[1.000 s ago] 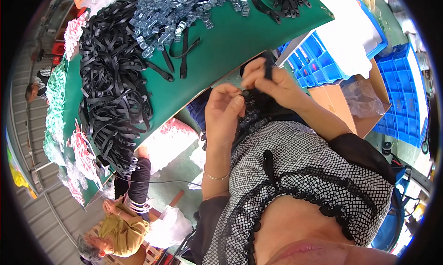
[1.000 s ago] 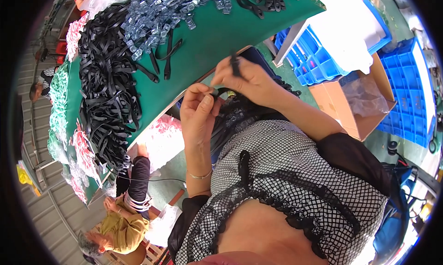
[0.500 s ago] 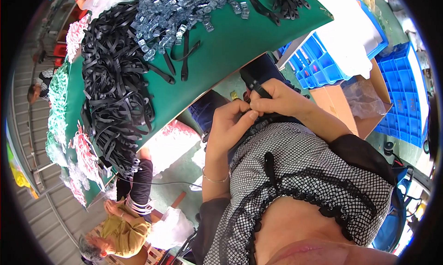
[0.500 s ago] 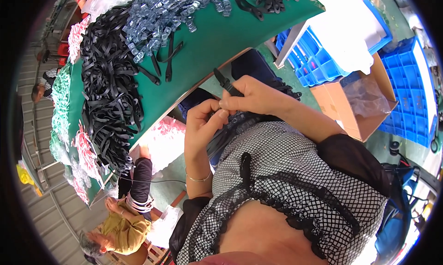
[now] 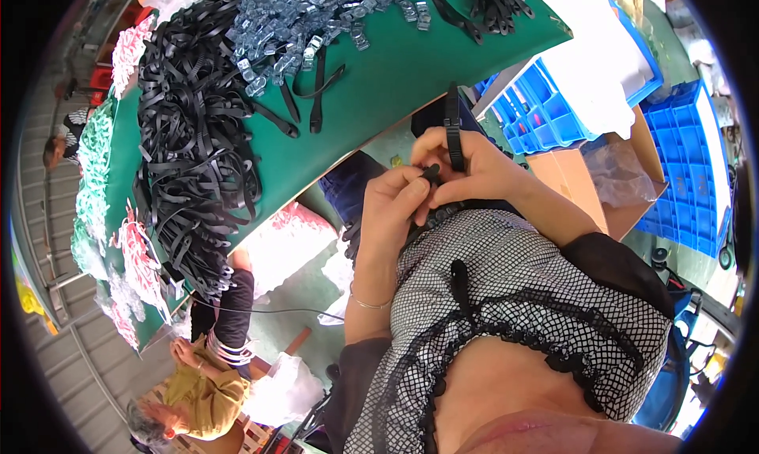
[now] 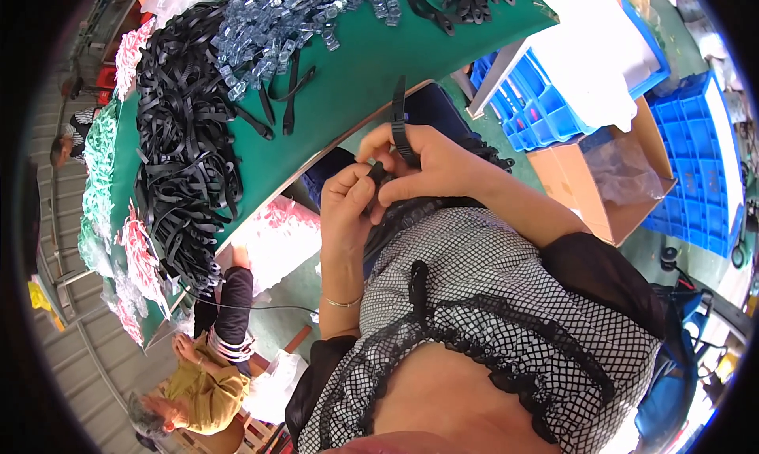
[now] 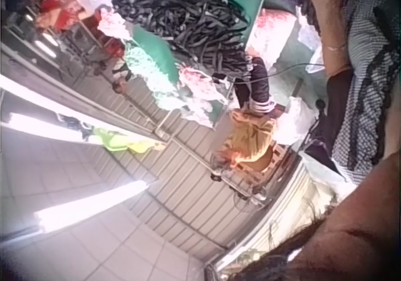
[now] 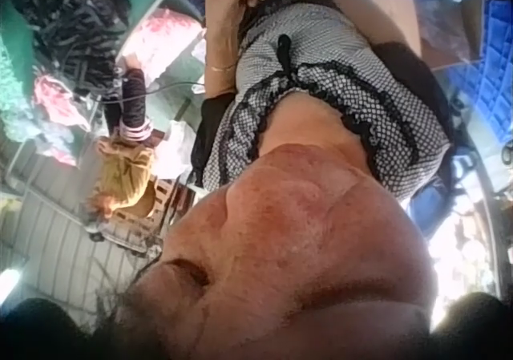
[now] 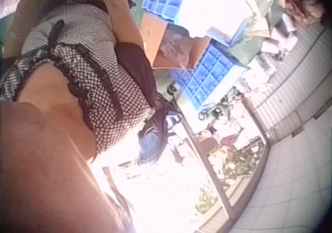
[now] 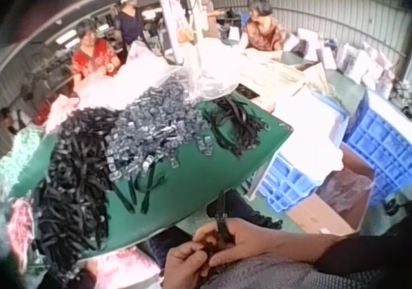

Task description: The person assembles small black plastic components and grey clips by hand.

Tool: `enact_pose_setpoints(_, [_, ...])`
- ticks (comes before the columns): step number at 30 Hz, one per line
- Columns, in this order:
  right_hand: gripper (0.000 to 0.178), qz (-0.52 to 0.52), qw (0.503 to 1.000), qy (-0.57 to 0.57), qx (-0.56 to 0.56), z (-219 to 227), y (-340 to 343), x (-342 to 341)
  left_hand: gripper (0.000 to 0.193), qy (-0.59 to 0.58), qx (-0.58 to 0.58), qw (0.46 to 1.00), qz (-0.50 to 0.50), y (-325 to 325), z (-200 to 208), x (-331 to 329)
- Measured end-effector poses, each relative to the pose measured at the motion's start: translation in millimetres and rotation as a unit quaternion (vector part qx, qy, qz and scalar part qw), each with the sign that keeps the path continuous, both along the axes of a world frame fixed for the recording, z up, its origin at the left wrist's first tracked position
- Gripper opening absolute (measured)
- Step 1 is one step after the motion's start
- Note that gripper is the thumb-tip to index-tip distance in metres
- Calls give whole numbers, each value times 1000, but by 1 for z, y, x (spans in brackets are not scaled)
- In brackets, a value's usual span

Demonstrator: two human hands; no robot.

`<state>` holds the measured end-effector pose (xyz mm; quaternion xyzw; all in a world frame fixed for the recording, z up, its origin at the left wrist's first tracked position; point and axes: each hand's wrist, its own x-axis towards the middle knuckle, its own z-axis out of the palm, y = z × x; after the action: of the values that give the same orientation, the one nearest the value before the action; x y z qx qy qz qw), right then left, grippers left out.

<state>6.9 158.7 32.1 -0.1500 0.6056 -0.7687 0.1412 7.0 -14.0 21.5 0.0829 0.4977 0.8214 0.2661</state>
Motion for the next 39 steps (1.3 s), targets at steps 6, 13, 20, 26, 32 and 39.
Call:
enact_pose_setpoints(6, [24,-46,991,115,56,-2,1,-8,22,-22,-11,1000,-1,-4,12,-2])
enact_pose_setpoints(13, [23,-53,995,29,-80,-17,-1,-7,21,-4,9,1000,-2,-3,6,-2])
enact_pose_setpoints(20, [23,-29,999,14,37,-7,14,-10,20,9,-57,997,-59,-16,11,-8])
enact_pose_setpoints(26, [24,-56,986,23,155,9,58,6,24,52,-262,960,-82,-61,18,13])
enact_pose_setpoints(32, [32,48,907,82,410,-51,73,24,26,2,-482,862,-156,-123,-66,56])
enact_pose_setpoints(39, [30,-10,960,8,278,-47,65,11,28,106,-628,757,-147,-126,-64,77])
